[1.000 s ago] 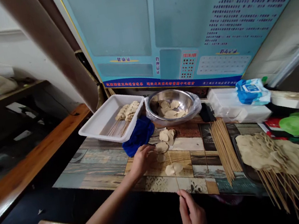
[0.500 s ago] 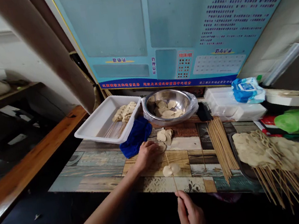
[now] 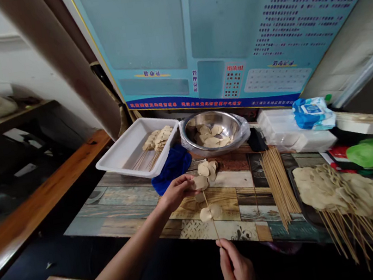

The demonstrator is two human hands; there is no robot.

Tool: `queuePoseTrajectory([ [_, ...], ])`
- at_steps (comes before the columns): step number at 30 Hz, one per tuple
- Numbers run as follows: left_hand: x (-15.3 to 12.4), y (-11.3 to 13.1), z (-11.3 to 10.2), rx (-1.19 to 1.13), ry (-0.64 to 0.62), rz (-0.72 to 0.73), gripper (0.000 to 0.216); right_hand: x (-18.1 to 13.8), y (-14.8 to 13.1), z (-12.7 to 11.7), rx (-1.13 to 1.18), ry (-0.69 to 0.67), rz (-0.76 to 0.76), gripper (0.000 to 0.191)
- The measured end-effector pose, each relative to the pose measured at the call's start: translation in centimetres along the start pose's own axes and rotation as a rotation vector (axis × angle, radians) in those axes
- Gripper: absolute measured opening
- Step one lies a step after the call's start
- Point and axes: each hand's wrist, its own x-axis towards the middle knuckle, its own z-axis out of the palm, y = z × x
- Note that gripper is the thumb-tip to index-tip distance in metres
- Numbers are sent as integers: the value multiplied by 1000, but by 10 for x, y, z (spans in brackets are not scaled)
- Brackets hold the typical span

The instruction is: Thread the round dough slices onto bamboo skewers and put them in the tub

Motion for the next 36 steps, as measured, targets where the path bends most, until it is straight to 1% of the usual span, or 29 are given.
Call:
queuePoseTrajectory([
  [3,-8,2,0,-43,-18,-24,37,6,-7,2,9,1,-16,26],
  [9,-14,4,1,-36,-36,37,36,15,-19,2,31,53,-1,32],
  [16,-22,3,4,250,-107,190,32,9,-10,3,13,-3,9,29],
  [18,-24,3,6,202,-89,166,32,10,-11,2,4,5,8,28],
  [22,-24,4,7,-54,-42,19,34,11,-13,0,-2,21,-22,28],
  [25,-24,3,6,-198,-59,-128,30,10,-11,1,-4,17,-43,29],
  [28,-25,0,6,-296,-62,-219,24,9,-8,3,-15,20,-55,31],
  [30,-27,-2,8,-329,-59,-240,23,9,-8,5,-23,38,-65,33],
  [32,-29,-3,10,-321,-66,-231,25,9,-9,7,-28,57,-61,33],
  [36,-33,-2,14,-200,-70,-87,32,12,-13,7,-31,75,-54,33],
])
